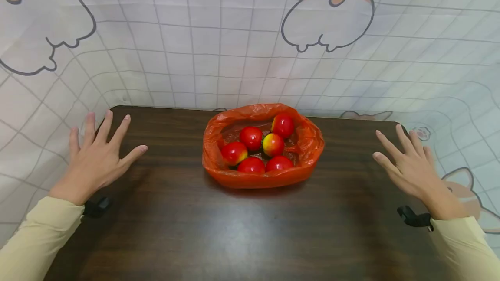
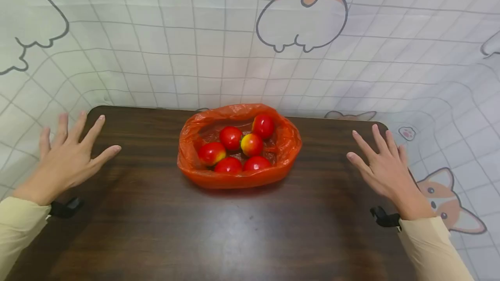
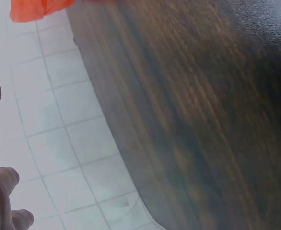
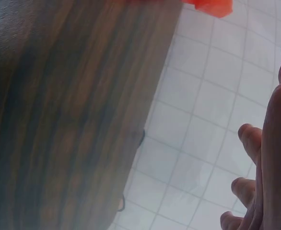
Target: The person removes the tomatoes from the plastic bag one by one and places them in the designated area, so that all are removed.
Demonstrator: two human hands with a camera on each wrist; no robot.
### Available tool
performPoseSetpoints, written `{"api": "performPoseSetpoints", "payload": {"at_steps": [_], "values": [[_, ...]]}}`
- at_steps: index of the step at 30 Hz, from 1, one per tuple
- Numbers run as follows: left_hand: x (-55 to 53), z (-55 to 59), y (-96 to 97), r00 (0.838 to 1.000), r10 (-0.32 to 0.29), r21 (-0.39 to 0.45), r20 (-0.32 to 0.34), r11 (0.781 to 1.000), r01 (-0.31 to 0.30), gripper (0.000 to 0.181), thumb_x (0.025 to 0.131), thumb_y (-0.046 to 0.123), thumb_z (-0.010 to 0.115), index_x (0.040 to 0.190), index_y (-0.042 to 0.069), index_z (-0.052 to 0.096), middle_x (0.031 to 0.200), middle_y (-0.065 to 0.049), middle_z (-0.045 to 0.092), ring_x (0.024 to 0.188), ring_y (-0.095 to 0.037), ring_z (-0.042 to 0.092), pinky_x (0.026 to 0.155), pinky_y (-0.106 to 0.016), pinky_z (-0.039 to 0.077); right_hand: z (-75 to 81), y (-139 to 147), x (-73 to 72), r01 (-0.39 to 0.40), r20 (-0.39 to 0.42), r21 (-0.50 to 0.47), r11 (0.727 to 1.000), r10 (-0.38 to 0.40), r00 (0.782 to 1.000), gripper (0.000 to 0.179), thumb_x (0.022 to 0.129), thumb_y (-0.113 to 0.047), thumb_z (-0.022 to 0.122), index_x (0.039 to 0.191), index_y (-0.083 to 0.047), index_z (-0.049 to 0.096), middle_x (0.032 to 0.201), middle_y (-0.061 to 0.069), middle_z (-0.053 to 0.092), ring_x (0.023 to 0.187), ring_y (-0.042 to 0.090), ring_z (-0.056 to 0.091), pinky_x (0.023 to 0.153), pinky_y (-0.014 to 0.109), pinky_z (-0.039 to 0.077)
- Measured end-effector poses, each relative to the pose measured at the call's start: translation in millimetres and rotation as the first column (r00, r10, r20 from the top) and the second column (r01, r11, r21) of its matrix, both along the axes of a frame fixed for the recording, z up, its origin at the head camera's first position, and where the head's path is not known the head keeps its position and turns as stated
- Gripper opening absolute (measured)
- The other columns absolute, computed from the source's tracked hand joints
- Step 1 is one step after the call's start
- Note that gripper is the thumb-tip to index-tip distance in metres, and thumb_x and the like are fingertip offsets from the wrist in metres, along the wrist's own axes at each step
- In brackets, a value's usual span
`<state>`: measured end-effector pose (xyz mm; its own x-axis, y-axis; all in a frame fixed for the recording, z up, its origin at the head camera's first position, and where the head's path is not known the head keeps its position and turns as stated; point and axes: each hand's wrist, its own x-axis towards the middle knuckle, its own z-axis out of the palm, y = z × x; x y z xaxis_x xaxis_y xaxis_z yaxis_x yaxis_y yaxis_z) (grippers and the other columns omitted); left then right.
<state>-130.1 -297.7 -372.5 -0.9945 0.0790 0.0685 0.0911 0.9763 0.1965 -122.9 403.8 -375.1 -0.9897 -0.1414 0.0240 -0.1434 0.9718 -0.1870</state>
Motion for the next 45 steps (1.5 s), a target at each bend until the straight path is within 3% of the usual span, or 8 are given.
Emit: {"api": "performPoseSetpoints", "payload": {"at_steps": [7,18,26,30,35,45], "values": [[-8.3,2.8,5.3,1.000,-0.026,-0.025,-0.011,0.999,0.026,0.090,0.099,0.075,0.040,0.168,0.028,0.006,0.175,-0.020,-0.004,0.158,-0.049,-0.020,0.118,-0.080,-0.011,7.3,-12,-6.1,0.004,0.001,-0.001,1.000,-0.004,1.000,0.065,0.110,-0.054,0.034,0.167,-0.033,0.009,0.175,0.019,-0.010,0.158,0.056,-0.009,0.113,0.085,0.004],[-17.2,9.2,16.0,0.996,-0.067,-0.043,-0.056,0.997,0.064,0.089,0.099,0.075,0.040,0.168,0.027,0.010,0.175,-0.020,-0.001,0.160,-0.048,-0.017,0.119,-0.080,-0.010,15.7,-33,-23.4,-0.008,0.000,-0.010,1.000,0.008,1.000,0.069,0.108,-0.060,0.033,0.167,-0.032,0.010,0.175,0.015,-0.012,0.159,0.052,-0.011,0.117,0.084,-0.002],[-25.5,9.6,33.6,0.994,-0.094,-0.061,-0.054,0.994,0.090,0.090,0.099,0.074,0.041,0.167,0.021,0.015,0.173,-0.025,0.008,0.160,-0.050,-0.011,0.121,-0.078,-0.006,14.8,-48,-34.8,-0.018,-0.008,-0.028,0.999,0.018,1.000,0.071,0.107,-0.062,0.033,0.167,-0.030,0.014,0.175,0.018,-0.006,0.160,0.052,-0.008,0.119,0.082,-0.002],[-31.0,6.9,42.4,0.993,-0.099,-0.051,-0.058,0.994,0.097,0.090,0.099,0.075,0.039,0.167,0.020,0.015,0.173,-0.026,0.010,0.160,-0.050,-0.009,0.122,-0.077,-0.005,11.6,-55,-39.5,-0.013,-0.038,-0.052,0.999,0.011,0.999,0.074,0.106,-0.064,0.036,0.167,-0.025,0.018,0.175,0.022,0.003,0.158,0.056,0.000,0.117,0.083,0.004],[-38.5,3.6,56.1,0.990,-0.101,-0.010,-0.100,0.995,0.100,0.089,0.100,0.073,0.040,0.165,0.014,0.023,0.170,-0.028,0.020,0.159,-0.053,0.004,0.121,-0.075,0.008,5.9,-67,-46.5,-0.009,-0.065,-0.099,0.995,0.003,0.998,0.078,0.105,-0.065,0.039,0.166,-0.020,0.020,0.170,0.028,0.015,0.151,0.063,0.014,0.110,0.085,0.014],[-48.7,-5.7,82.0,0.980,-0.113,0.093,-0.164,0.987,0.130,0.081,0.103,0.064,0.045,0.159,0.007,0.033,0.159,-0.030,0.038,0.148,-0.056,0.031,0.113,-0.076,0.028,1.9,-92,-57.7,-0.077,-0.046,-0.278,0.958,0.066,0.997,0.075,0.107,-0.055,0.046,0.165,-0.014,0.021,0.165,0.030,0.023,0.148,0.061,0.019,0.115,0.077,0.021]]}}
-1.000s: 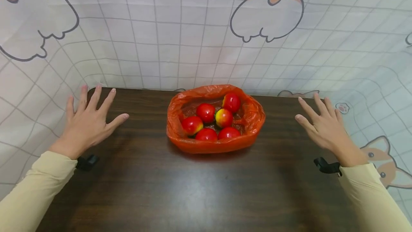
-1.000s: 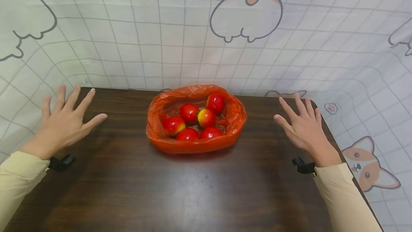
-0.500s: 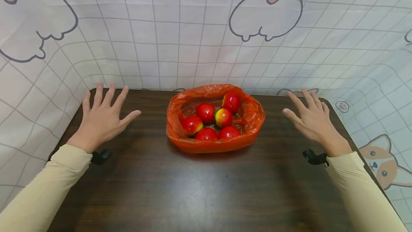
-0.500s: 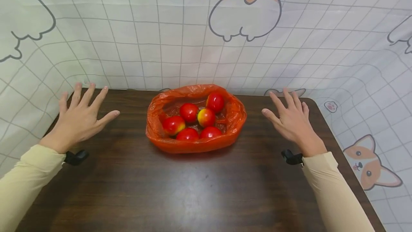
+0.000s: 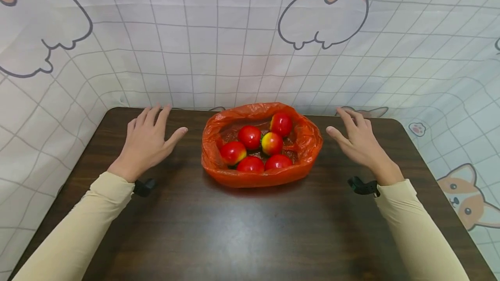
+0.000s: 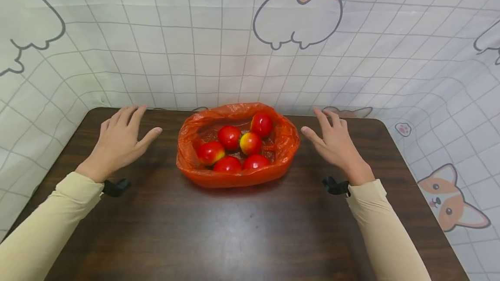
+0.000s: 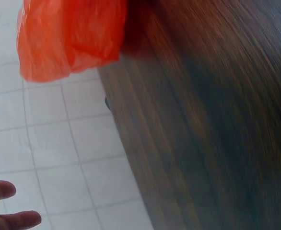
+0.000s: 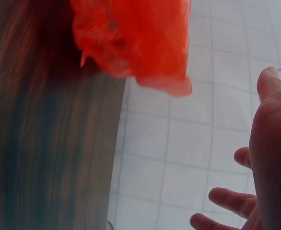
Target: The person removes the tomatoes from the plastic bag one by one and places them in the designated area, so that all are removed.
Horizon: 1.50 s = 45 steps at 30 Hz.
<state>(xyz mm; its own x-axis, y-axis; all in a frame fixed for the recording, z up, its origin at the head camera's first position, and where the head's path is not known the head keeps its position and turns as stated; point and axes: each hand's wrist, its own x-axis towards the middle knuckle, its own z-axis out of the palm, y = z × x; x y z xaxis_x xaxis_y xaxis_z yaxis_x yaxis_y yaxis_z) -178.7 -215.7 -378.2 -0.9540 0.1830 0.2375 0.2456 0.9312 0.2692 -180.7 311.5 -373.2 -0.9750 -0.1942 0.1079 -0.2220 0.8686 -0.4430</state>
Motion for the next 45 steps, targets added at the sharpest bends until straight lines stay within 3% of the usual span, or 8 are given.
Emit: {"api": "performPoseSetpoints", "payload": {"at_steps": [6,11,14,18,22,27,33,45], "values": [[-3.5,-9.3,16.4,0.999,-0.041,0.179,0.012,0.983,0.039,0.079,0.104,0.059,0.047,0.156,0.001,0.037,0.147,-0.033,0.044,0.132,-0.057,0.041,0.109,-0.072,0.037,-5.8,-10,-3.0,0.019,0.031,-0.103,0.994,-0.016,0.999,0.074,0.107,-0.052,0.047,0.166,-0.014,0.021,0.158,0.029,0.033,0.130,0.049,0.049,0.102,0.069,0.044],[-6.2,-12.4,29.8,0.990,-0.066,0.364,0.128,0.931,0.015,0.078,0.103,0.060,0.048,0.157,0.006,0.034,0.142,-0.027,0.047,0.125,-0.045,0.049,0.102,-0.063,0.045,-11.4,-17,-6.3,0.036,0.043,-0.221,0.975,-0.027,0.999,0.072,0.106,-0.050,0.052,0.164,-0.016,0.027,0.157,0.024,0.042,0.125,0.045,0.058,0.095,0.063,0.053],[-7.3,-13.5,37.1,0.964,-0.077,0.487,0.255,0.871,-0.059,0.075,0.102,0.062,0.048,0.156,0.011,0.035,0.137,-0.021,0.052,0.121,-0.038,0.056,0.099,-0.056,0.051,-16.1,-22,-7.5,0.061,0.087,-0.304,0.951,-0.035,0.996,0.072,0.104,-0.048,0.056,0.164,-0.019,0.028,0.158,0.020,0.044,0.127,0.043,0.060,0.092,0.051,0.061],[-8.5,-18.3,47.1,0.912,-0.131,0.637,0.389,0.754,-0.163,0.072,0.102,0.059,0.052,0.155,0.014,0.035,0.137,-0.017,0.055,0.119,-0.036,0.062,0.104,-0.054,0.055,-23.3,-28,-6.9,0.111,0.153,-0.407,0.907,-0.052,0.987,0.071,0.103,-0.046,0.059,0.163,-0.021,0.029,0.159,0.016,0.045,0.127,0.038,0.061,0.086,0.026,0.060],[-10.7,-25.8,55.7,0.888,-0.189,0.739,0.418,0.639,-0.212,0.070,0.101,0.053,0.059,0.154,0.014,0.034,0.136,-0.016,0.055,0.115,-0.030,0.063,0.108,-0.051,0.055,-28.3,-35,-6.1,0.155,0.191,-0.491,0.857,-0.068,0.979,0.067,0.103,-0.044,0.060,0.161,-0.021,0.033,0.157,0.014,0.047,0.123,0.029,0.061,0.085,0.016,0.055],[-11.8,-32.5,62.5,0.879,-0.209,0.791,0.428,0.556,-0.253,0.069,0.100,0.046,0.064,0.154,0.014,0.034,0.134,-0.012,0.053,0.109,-0.020,0.062,0.097,-0.031,0.060,-31.7,-41,-5.6,0.184,0.220,-0.559,0.808,-0.070,0.973,0.065,0.102,-0.038,0.062,0.158,-0.018,0.037,0.154,0.013,0.050,0.110,0.012,0.062,0.083,0.011,0.054],[-12.9,-37.5,66.8,0.877,-0.212,0.812,0.431,0.514,-0.276,0.070,0.099,0.042,0.067,0.154,0.013,0.035,0.136,-0.013,0.051,0.107,-0.019,0.062,0.085,-0.017,0.058,-37.0,-44,-6.8,0.200,0.219,-0.585,0.786,-0.084,0.972,0.061,0.101,-0.036,0.065,0.155,-0.016,0.043,0.149,0.014,0.053,0.105,0.010,0.062,0.081,0.011,0.056],[-12.4,-42.5,64.8,0.863,-0.217,0.808,0.456,0.508,-0.299,0.066,0.098,0.038,0.071,0.153,0.017,0.041,0.140,-0.013,0.052,0.106,-0.011,0.066,0.087,-0.019,0.060,-43.2,-43,-8.2,0.208,0.247,-0.594,0.777,-0.070,0.966,0.065,0.099,-0.034,0.069,0.155,-0.012,0.043,0.145,0.017,0.053,0.101,0.013,0.062,0.080,0.014,0.059]]}}
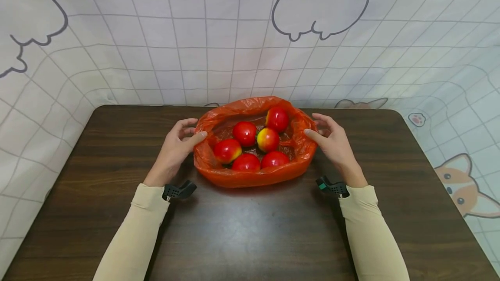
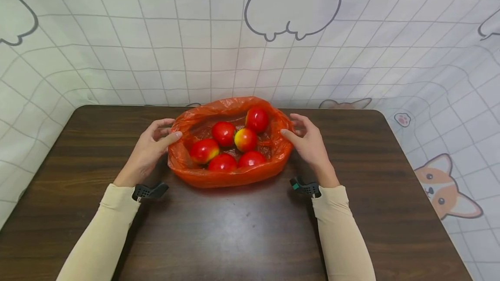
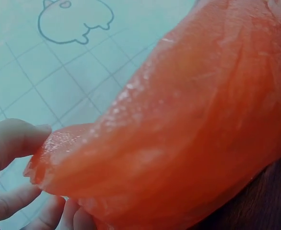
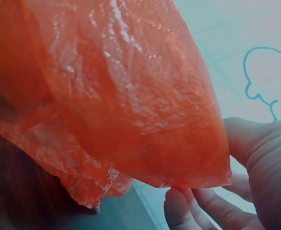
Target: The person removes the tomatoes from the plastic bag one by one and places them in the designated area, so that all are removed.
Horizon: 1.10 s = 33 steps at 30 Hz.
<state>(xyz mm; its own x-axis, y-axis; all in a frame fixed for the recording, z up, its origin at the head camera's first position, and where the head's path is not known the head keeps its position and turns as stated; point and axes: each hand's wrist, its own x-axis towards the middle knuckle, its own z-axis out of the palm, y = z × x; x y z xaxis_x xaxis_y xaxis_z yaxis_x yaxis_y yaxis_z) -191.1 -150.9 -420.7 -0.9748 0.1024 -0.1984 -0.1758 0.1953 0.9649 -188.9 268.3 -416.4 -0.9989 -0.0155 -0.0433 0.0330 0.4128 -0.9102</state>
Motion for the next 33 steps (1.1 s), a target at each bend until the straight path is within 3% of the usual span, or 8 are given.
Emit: {"api": "performPoseSetpoints", "payload": {"at_steps": [6,13,21,28,33], "values": [[2.5,-1.1,-2.8,1.000,-0.001,0.029,0.016,1.000,0.000,0.060,0.100,0.034,0.068,0.154,0.021,0.045,0.144,-0.014,0.053,0.101,-0.008,0.067,0.087,-0.022,0.062,-3.1,1,0.6,0.012,0.007,0.004,1.000,-0.012,1.000,0.061,0.100,-0.034,0.068,0.153,-0.016,0.046,0.144,0.017,0.056,0.106,0.016,0.061,0.081,0.013,0.058],[2.5,-3.7,-3.7,0.999,-0.011,0.046,0.036,0.999,0.009,0.059,0.101,0.033,0.067,0.155,0.024,0.045,0.148,-0.012,0.050,0.106,-0.011,0.066,0.086,-0.023,0.062,-7.5,1,0.4,0.019,0.001,0.016,1.000,-0.019,1.000,0.056,0.101,-0.034,0.067,0.151,-0.018,0.048,0.139,0.018,0.059,0.104,0.016,0.062,0.080,0.013,0.058],[1.3,-1.3,-3.7,0.999,-0.027,0.064,0.036,0.998,0.024,0.057,0.103,0.023,0.064,0.156,0.026,0.043,0.151,-0.013,0.048,0.111,-0.015,0.065,0.085,-0.027,0.064,-7.2,-1,-2.8,0.007,0.003,-0.048,0.999,-0.007,1.000,0.054,0.102,-0.032,0.065,0.151,-0.018,0.049,0.139,0.018,0.059,0.104,0.008,0.066,0.085,0.014,0.059],[0.7,-1.3,-4.1,0.999,-0.028,0.091,0.033,0.996,0.025,0.057,0.103,0.015,0.061,0.156,0.025,0.043,0.150,-0.014,0.049,0.105,-0.013,0.069,0.083,-0.029,0.064,-8.3,0,0.1,0.015,0.018,-0.121,0.992,-0.013,1.000,0.052,0.104,-0.020,0.061,0.152,-0.014,0.045,0.141,0.022,0.059,0.101,0.007,0.066,0.084,0.016,0.060],[1.4,-2.4,-5.0,0.999,-0.033,0.103,0.029,0.994,0.030,0.055,0.104,0.013,0.059,0.156,0.023,0.044,0.150,-0.014,0.051,0.107,-0.012,0.068,0.085,-0.026,0.063,-11.9,-2,-0.9,-0.008,0.029,-0.160,0.987,0.012,0.999,0.051,0.104,-0.016,0.059,0.152,-0.012,0.043,0.132,0.014,0.060,0.098,0.008,0.066,0.083,0.018,0.061]]}}
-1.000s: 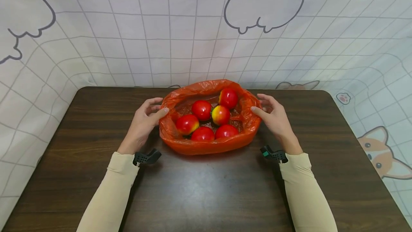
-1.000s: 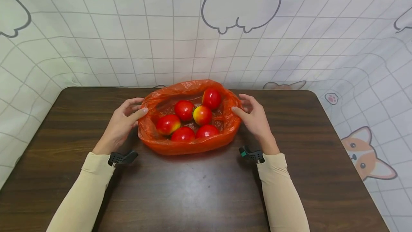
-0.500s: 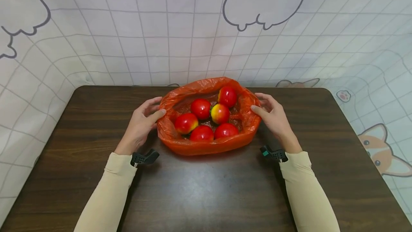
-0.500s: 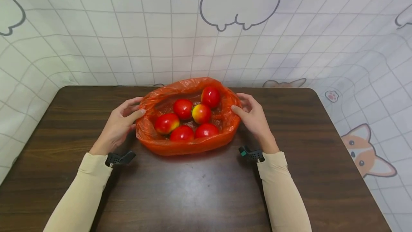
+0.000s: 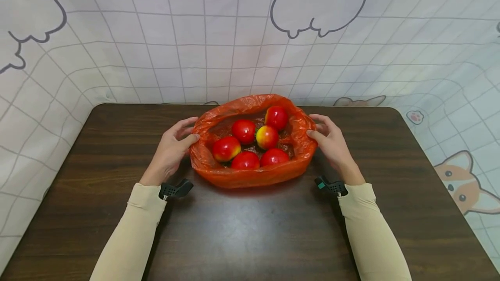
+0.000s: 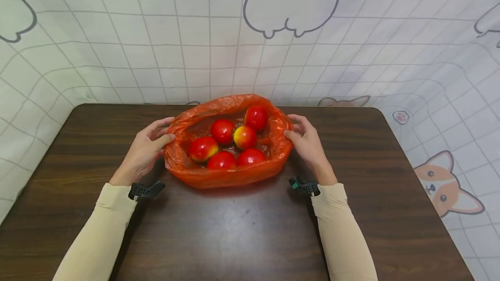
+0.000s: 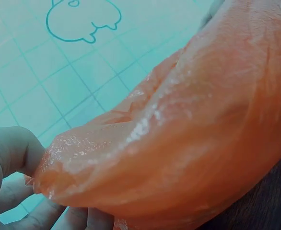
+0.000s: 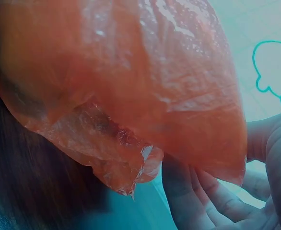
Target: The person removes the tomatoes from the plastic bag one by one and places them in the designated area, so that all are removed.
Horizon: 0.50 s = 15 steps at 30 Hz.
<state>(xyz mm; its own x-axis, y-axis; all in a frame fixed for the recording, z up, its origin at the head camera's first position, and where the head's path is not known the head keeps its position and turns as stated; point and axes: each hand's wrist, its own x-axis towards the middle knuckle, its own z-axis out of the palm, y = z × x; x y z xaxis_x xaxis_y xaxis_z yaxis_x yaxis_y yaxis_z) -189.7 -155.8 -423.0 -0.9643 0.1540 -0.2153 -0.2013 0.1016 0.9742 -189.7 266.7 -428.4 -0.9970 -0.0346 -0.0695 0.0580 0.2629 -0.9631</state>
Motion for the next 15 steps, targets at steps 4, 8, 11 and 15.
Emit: {"api": "performPoseSetpoints", "payload": {"at_steps": [4,8,11,15], "values": [[-0.4,1.6,0.4,1.000,-0.004,0.000,-0.001,1.000,0.004,0.053,0.104,0.014,0.058,0.155,0.021,0.045,0.148,-0.013,0.052,0.109,-0.011,0.067,0.086,-0.023,0.062,-1.3,-0.7,-0.2,-0.016,0.007,-0.018,1.000,0.016,1.000,0.050,0.103,-0.013,0.058,0.151,-0.011,0.043,0.123,0.005,0.061,0.097,0.008,0.067,0.083,0.020,0.062],[0.5,3.3,0.8,1.000,-0.001,0.004,0.009,1.000,0.001,0.051,0.105,0.016,0.059,0.154,0.018,0.045,0.149,-0.013,0.051,0.110,-0.011,0.066,0.088,-0.021,0.062,-3.6,0.0,1.3,-0.037,0.021,-0.026,0.999,0.037,0.999,0.049,0.103,-0.012,0.058,0.150,-0.010,0.044,0.121,0.005,0.062,0.095,0.010,0.067,0.082,0.021,0.062],[2.2,3.4,-0.2,1.000,0.010,0.004,0.022,1.000,-0.010,0.050,0.105,0.019,0.059,0.154,0.016,0.046,0.150,-0.013,0.051,0.111,-0.010,0.065,0.088,-0.020,0.061,-6.3,0.9,2.5,-0.050,0.034,-0.018,0.999,0.051,0.998,0.049,0.103,-0.011,0.058,0.150,-0.011,0.044,0.120,0.008,0.061,0.093,0.010,0.066,0.082,0.022,0.062],[4.8,3.2,-2.8,0.999,0.006,-0.018,0.043,1.000,-0.005,0.053,0.105,0.028,0.061,0.154,0.015,0.045,0.152,-0.012,0.049,0.111,-0.010,0.064,0.090,-0.020,0.061,-8.0,1.8,4.0,-0.056,0.040,-0.008,0.998,0.056,0.998,0.049,0.103,-0.011,0.057,0.150,-0.011,0.043,0.123,0.013,0.060,0.092,0.010,0.066,0.081,0.022,0.062]]}}
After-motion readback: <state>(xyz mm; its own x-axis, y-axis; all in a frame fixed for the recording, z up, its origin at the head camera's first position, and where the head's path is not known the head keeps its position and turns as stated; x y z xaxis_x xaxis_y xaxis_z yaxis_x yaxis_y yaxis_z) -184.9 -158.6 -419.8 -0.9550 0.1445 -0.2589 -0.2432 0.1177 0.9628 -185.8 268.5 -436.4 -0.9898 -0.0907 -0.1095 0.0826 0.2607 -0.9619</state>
